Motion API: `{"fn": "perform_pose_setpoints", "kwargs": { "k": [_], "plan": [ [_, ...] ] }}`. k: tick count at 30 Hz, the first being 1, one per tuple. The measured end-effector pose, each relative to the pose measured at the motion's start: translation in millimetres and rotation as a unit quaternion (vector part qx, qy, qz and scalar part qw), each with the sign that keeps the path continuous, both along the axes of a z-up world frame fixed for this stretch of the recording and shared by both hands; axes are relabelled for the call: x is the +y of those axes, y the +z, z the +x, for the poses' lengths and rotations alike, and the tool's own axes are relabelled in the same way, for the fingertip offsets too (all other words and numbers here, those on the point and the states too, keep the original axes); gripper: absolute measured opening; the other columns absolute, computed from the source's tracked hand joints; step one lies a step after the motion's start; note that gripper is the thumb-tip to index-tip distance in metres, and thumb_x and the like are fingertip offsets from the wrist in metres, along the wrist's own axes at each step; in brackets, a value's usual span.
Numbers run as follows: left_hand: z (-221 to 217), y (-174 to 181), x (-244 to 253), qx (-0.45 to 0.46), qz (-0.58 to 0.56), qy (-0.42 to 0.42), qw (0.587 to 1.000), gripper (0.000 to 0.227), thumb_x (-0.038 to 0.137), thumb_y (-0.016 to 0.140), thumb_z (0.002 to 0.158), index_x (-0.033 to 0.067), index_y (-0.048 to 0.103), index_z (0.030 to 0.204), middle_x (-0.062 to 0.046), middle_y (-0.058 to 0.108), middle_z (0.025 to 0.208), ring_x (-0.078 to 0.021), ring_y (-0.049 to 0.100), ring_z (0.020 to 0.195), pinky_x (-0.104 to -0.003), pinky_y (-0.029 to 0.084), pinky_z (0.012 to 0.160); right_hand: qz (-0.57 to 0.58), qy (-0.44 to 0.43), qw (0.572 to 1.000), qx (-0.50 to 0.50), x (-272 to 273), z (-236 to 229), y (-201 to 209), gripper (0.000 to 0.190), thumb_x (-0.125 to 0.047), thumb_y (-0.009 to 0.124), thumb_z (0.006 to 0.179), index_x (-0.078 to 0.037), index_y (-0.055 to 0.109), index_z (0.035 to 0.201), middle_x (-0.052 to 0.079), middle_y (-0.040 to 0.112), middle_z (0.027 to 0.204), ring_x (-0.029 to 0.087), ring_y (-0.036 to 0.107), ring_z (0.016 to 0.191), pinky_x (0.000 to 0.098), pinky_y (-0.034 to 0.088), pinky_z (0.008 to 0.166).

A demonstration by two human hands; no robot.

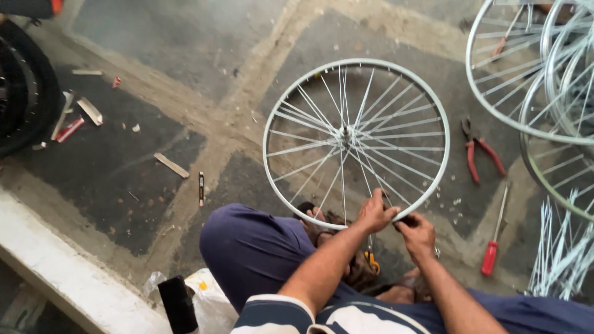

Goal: The person is assembling a bicycle wheel by inserting spokes into the rim and hub. They are sitting on the floor and using their hands to manipulate the spokes and secure them in place.

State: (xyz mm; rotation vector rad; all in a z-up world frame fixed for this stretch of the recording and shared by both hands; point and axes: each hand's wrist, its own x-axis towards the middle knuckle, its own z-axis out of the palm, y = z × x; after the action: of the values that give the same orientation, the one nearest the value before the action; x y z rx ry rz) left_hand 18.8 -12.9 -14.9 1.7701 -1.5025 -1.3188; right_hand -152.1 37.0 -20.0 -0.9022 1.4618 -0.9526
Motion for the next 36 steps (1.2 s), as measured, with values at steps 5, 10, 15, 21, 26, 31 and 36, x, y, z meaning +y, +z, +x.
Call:
{"fn": "perform_pose_setpoints", "kwargs": {
  "k": [5, 10, 15, 21, 26, 31, 36],
  "plan": [
    [4, 10, -4, 0.092, 0.034, -0.021, 0.995, 0.064, 0.034, 0.078, 0.083, 0.0061, 0.048, 0.132, -0.015, 0.076, 0.104, -0.0322, 0.073, 0.103, -0.043, 0.055, 0.089, 0.001, -0.015, 1.0, 0.008, 1, 3, 6, 0.023, 0.002, 0.075, 0.084, 0.003, 0.067, 0.106, 0.008, 0.073, 0.098, 0.015, 0.069, 0.088, 0.0282, 0.058, 0.081],
    [3, 14, -5, 0.086, 0.021, -0.005, 0.996, 0.063, 0.034, 0.078, 0.084, 0.0051, 0.049, 0.131, -0.017, 0.075, 0.103, -0.0321, 0.072, 0.101, -0.043, 0.055, 0.087, -0.004, 0.0, 0.998, 0.057, -2, 6, 12, 0.025, 0.001, 0.074, 0.084, 0.002, 0.065, 0.107, 0.007, 0.072, 0.098, 0.014, 0.068, 0.089, 0.0283, 0.055, 0.08],
    [2, 12, -1, 0.046, 0.026, -0.021, 0.998, 0.06, 0.037, 0.076, 0.088, 0.0042, 0.05, 0.13, -0.018, 0.078, 0.097, -0.0329, 0.074, 0.098, -0.043, 0.055, 0.087, -0.01, 0.003, 0.998, 0.06, 1, 8, 19, 0.026, -0.001, 0.073, 0.084, 0.001, 0.064, 0.108, 0.006, 0.071, 0.1, 0.014, 0.068, 0.091, 0.0284, 0.056, 0.081],
    [1, 11, -4, 0.15, 0.002, -0.01, 0.989, 0.063, 0.033, 0.076, 0.083, 0.0049, 0.048, 0.132, -0.018, 0.074, 0.104, -0.0335, 0.074, 0.1, -0.044, 0.058, 0.085, -0.023, 0.009, 0.993, 0.116, -3, 10, 27, 0.028, -0.003, 0.073, 0.083, 0.001, 0.066, 0.11, 0.006, 0.071, 0.098, 0.014, 0.067, 0.09, 0.029, 0.055, 0.081],
    [-1, 11, -4, 0.059, 0.0, 0.004, 0.998, 0.061, 0.037, 0.078, 0.086, 0.0072, 0.05, 0.131, -0.019, 0.073, 0.101, -0.0357, 0.072, 0.097, -0.046, 0.055, 0.085, -0.057, 0.01, 0.994, 0.097, -3, 10, 24, 0.027, -0.004, 0.071, 0.084, -0.001, 0.066, 0.111, 0.004, 0.069, 0.096, 0.012, 0.064, 0.087, 0.0275, 0.054, 0.08],
    [-1, 10, -3, 0.065, 0.031, 0.0, 0.997, 0.055, 0.036, 0.074, 0.086, 0.0075, 0.053, 0.128, -0.016, 0.076, 0.095, -0.0316, 0.075, 0.093, -0.043, 0.057, 0.083, -0.034, 0.008, 0.997, 0.073, -1, 8, 27, 0.021, -0.002, 0.068, 0.085, -0.001, 0.064, 0.105, 0.003, 0.069, 0.094, 0.01, 0.065, 0.086, 0.0266, 0.054, 0.078],
    [-3, 3, -4, 0.125, 0.08, 0.063, 0.987, 0.039, 0.037, 0.062, 0.105, 0.0065, 0.058, 0.128, -0.011, 0.077, 0.101, -0.0255, 0.076, 0.096, -0.039, 0.058, 0.085, 0.0, -0.017, 1.0, 0.002, -2, 11, 30, 0.015, -0.001, 0.06, 0.087, -0.002, 0.063, 0.101, 0.004, 0.069, 0.092, 0.011, 0.066, 0.083, 0.0262, 0.056, 0.076]
  ]
}}
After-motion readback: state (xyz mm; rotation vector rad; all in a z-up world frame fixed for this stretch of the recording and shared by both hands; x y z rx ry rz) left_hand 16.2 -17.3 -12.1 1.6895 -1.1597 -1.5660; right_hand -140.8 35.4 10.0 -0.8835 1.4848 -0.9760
